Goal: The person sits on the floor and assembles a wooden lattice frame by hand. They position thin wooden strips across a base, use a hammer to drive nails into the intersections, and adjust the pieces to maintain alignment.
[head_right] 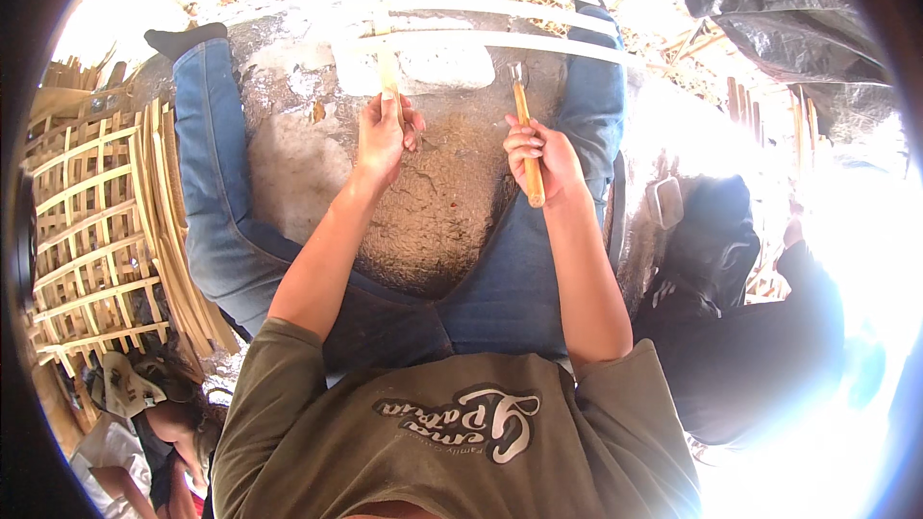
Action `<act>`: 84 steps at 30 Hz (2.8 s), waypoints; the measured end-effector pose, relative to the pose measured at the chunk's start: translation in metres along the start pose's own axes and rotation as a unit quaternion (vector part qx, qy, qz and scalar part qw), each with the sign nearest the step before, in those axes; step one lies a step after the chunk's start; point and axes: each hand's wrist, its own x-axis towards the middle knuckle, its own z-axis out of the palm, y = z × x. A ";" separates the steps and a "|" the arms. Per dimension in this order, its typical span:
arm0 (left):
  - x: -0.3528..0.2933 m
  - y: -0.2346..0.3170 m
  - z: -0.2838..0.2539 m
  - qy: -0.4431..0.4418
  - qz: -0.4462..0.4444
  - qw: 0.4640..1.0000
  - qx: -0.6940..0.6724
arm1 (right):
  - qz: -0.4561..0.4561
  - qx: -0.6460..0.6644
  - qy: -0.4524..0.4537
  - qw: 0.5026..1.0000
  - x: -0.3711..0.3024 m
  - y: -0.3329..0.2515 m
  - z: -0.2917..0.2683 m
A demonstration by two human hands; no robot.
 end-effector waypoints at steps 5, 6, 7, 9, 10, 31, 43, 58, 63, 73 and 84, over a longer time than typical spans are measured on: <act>-0.002 0.001 -0.001 0.004 -0.012 0.999 -0.048 | -0.041 -0.090 -0.046 0.994 0.001 0.002 0.008; -0.002 0.000 -0.002 -0.003 -0.008 0.998 -0.068 | -0.044 -0.100 -0.062 0.992 0.001 0.002 0.007; -0.002 -0.001 -0.001 -0.003 -0.011 0.998 -0.067 | -0.040 -0.094 -0.048 0.994 0.002 0.000 0.004; -0.003 -0.002 0.001 -0.003 -0.015 0.998 -0.065 | -0.030 -0.082 -0.021 0.996 0.005 -0.005 -0.004; -0.002 -0.004 -0.002 -0.012 -0.009 0.997 -0.075 | -0.036 -0.095 -0.014 0.995 0.006 -0.006 -0.005; -0.008 -0.001 0.001 -0.021 0.038 0.998 -0.051 | -0.047 -0.148 -0.047 0.987 0.013 -0.009 -0.009; -0.025 0.023 0.018 -0.062 0.063 0.994 -0.061 | -0.038 -0.134 -0.027 0.990 0.019 -0.011 -0.013; 0.003 0.037 0.025 -0.052 0.029 0.980 -0.192 | -0.034 -0.182 -0.018 0.983 0.023 -0.012 -0.017; 0.015 0.029 0.003 -0.123 0.022 0.934 -0.334 | -0.042 -0.226 -0.012 0.973 0.017 -0.007 -0.009; 0.021 0.040 0.000 -0.182 0.027 0.903 -0.388 | -0.048 -0.266 0.015 0.963 0.014 -0.001 -0.010; 0.027 0.036 0.022 -0.131 -0.009 0.913 -0.387 | -0.101 -0.330 0.046 0.937 -0.028 0.017 -0.001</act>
